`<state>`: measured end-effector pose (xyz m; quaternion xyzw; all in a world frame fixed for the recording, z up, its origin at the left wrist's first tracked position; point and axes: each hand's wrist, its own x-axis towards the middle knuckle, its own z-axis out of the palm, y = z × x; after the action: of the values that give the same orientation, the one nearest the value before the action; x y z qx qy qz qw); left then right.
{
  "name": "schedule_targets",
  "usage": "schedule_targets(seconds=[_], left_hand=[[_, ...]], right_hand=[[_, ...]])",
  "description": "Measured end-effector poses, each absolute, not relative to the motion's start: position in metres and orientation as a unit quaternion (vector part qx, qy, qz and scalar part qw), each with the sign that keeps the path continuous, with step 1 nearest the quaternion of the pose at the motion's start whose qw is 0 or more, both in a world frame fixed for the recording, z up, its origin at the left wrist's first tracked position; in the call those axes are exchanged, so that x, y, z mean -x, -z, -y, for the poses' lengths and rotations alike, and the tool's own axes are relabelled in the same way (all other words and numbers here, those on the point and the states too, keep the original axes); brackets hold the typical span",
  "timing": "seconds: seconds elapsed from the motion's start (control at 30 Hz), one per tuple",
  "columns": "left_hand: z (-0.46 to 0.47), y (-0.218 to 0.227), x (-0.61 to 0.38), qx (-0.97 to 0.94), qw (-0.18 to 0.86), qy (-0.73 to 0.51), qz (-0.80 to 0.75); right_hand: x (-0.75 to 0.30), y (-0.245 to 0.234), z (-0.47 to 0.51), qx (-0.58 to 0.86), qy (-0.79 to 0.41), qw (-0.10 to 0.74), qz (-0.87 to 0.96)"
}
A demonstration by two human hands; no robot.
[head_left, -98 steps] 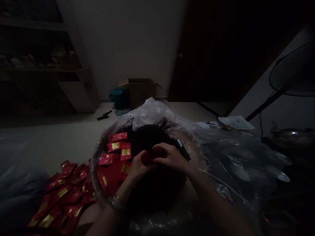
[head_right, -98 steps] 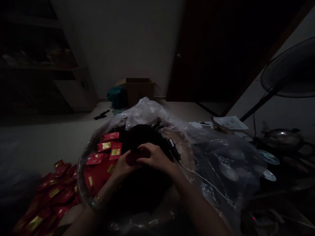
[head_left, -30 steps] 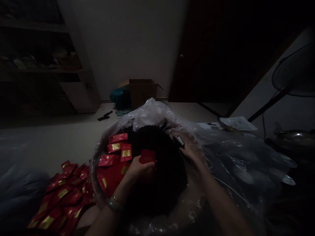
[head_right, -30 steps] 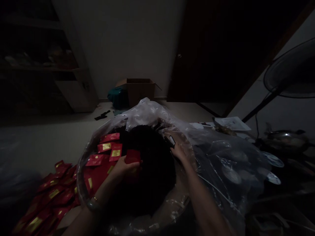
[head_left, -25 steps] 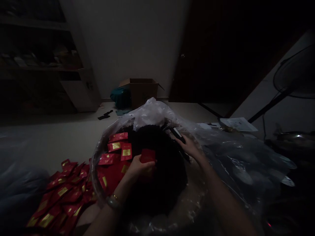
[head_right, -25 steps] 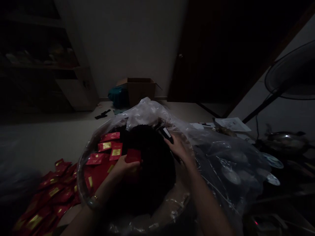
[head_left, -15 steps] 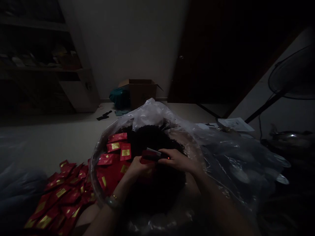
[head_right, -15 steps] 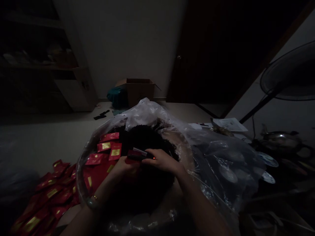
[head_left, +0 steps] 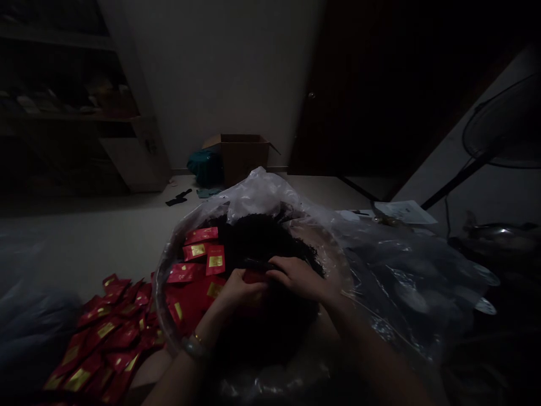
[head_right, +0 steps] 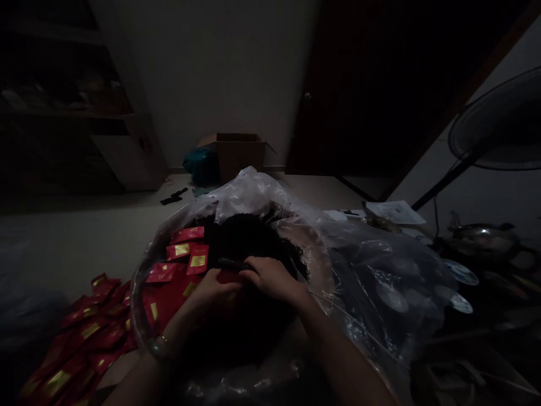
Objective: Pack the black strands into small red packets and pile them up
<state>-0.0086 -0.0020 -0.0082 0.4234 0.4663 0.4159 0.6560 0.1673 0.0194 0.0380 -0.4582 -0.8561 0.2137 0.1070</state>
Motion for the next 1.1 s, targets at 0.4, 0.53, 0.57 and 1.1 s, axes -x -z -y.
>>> schedule_targets(seconds=[0.4, 0.53, 0.57, 1.1], left_hand=[[0.0047, 0.0074, 0.0077, -0.433, 0.663, -0.408, -0.455], [0.0038, 0.0084, 0.0083, -0.429, 0.667, -0.396, -0.464], [0.0034, 0.0087, 0.0085, -0.427, 0.663, -0.396, -0.470], [0.0047, 0.0094, 0.0084, -0.427, 0.649, -0.395, -0.490]], right_hand=[[-0.1740, -0.0426, -0.0172, 0.429, -0.282, 0.103, 0.852], [-0.1744, -0.0418, -0.0189, 0.410, -0.283, 0.125, 0.858], [-0.1734, -0.0414, -0.0191, 0.415, -0.276, 0.125, 0.858], [-0.1681, -0.0355, -0.0223, 0.463, -0.245, 0.155, 0.837]])
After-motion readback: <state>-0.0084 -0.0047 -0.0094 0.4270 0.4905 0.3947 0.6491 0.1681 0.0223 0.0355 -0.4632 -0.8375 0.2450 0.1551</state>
